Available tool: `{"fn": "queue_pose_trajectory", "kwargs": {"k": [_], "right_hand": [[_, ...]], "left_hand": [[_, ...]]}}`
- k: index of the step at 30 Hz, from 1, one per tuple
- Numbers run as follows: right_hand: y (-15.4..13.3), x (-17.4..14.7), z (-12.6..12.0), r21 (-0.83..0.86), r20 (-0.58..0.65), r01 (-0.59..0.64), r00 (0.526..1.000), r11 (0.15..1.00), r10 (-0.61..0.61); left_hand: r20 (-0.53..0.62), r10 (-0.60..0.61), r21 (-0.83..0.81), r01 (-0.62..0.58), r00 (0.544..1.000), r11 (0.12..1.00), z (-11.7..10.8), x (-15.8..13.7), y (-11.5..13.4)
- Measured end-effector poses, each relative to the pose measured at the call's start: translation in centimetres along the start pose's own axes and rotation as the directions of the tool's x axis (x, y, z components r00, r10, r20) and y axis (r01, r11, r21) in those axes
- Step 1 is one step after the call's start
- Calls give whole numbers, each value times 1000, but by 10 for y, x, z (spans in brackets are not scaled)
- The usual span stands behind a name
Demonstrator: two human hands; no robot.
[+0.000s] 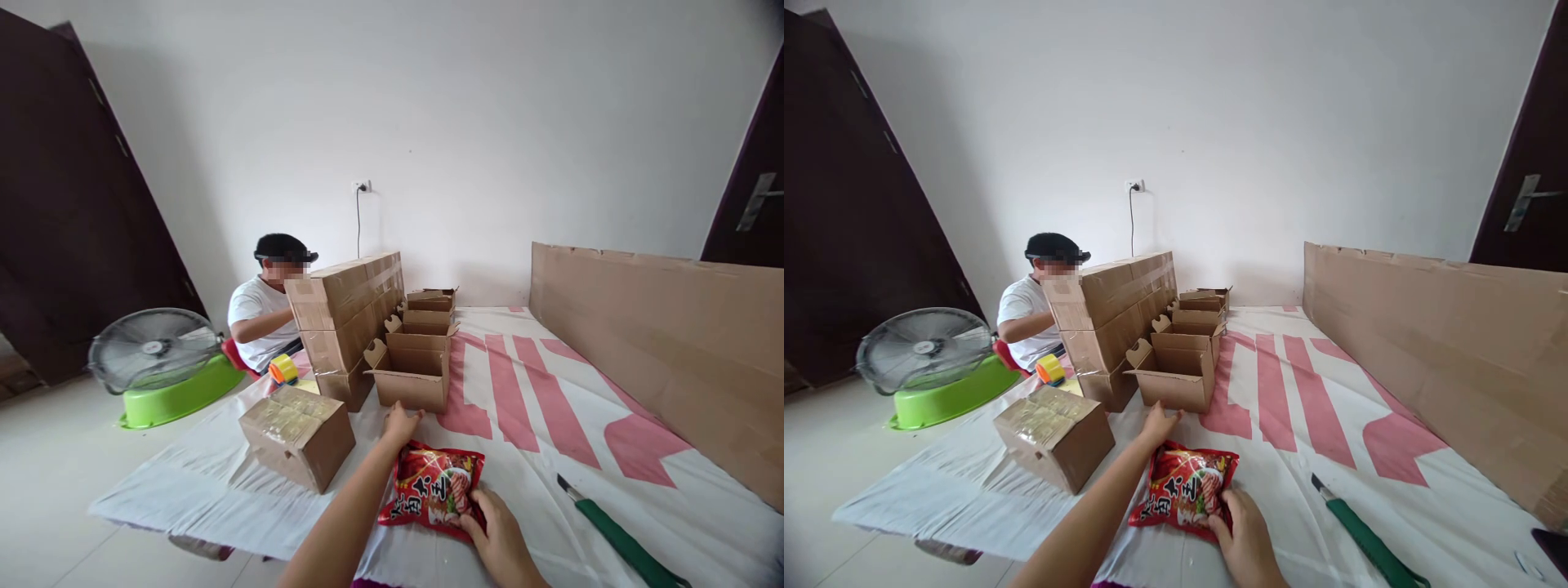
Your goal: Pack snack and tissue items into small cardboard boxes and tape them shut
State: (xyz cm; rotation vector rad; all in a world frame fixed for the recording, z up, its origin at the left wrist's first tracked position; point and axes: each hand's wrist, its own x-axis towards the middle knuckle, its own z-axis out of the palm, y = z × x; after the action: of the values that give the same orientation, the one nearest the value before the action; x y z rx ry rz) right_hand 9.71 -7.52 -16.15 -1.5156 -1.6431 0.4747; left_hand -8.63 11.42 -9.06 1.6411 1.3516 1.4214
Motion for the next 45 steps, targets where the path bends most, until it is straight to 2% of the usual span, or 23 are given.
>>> {"fn": "queue_pose_trajectory", "kwargs": {"k": [2, 3, 6, 8, 10, 12, 16, 18, 21, 23, 26, 32, 38, 42, 44, 45], "right_hand": [[-1, 0, 0, 1, -4, -1, 1000, 1000, 1], [-1, 0, 0, 5, -3, -3, 1000, 1000, 3], [-3, 0, -1, 21, 0, 2, 1000, 1000, -2], [-4, 0, -2, 35, -14, 15, 1000, 999, -15], [-4, 0, -3, 46, -34, 25, 999, 999, -23], [-4, -1, -4, 53, -38, 18, 999, 998, -16], [-5, -1, -5, 60, -22, 10, 1000, 998, -9], [-6, -2, -6, 60, -22, 16, 1000, 998, -15], [-7, -2, -6, 60, -12, 25, 1000, 998, -25], [-7, -2, -6, 52, -1, 37, 999, 998, -37], [-6, -2, -6, 29, 11, 55, 998, 998, -55], [-4, -1, -6, 7, 15, 73, 997, 997, -73], [-2, 0, -6, 4, 46, 79, 996, 997, -79], [3, 1, -5, 19, 68, 82, 994, 996, -83], [5, 1, -5, 29, 85, 88, 992, 996, -90], [5, 0, -5, 32, 91, 91, 991, 995, -94]], "left_hand": [[163, -2, 159, -24, 987, 987, -6, -18, 9], [261, -5, 219, -54, 965, 974, -9, -28, 14], [501, -20, 331, -170, 865, 928, -17, -51, 27], [592, -47, 385, -231, 805, 893, -20, -55, 35], [625, -61, 435, -282, 778, 855, -24, -48, 41], [610, -44, 482, -326, 791, 813, -29, -33, 47], [441, 46, 607, -336, 896, 720, -40, -4, 54], [325, 89, 670, -296, 941, 680, -41, -1, 52], [215, 125, 728, -244, 969, 640, -34, -15, 41], [218, 121, 738, -245, 968, 629, -24, -32, 30], [289, 90, 725, -279, 953, 630, -10, -52, 10], [306, 51, 709, -263, 951, 654, 1, -52, -22], [317, 88, 650, -283, 944, 705, -2, -59, -23], [394, 216, 533, -413, 894, 738, -25, -74, -4], [388, 313, 468, -478, 867, 743, -53, -72, 10], [334, 352, 451, -476, 874, 755, -72, -67, 17]]}}
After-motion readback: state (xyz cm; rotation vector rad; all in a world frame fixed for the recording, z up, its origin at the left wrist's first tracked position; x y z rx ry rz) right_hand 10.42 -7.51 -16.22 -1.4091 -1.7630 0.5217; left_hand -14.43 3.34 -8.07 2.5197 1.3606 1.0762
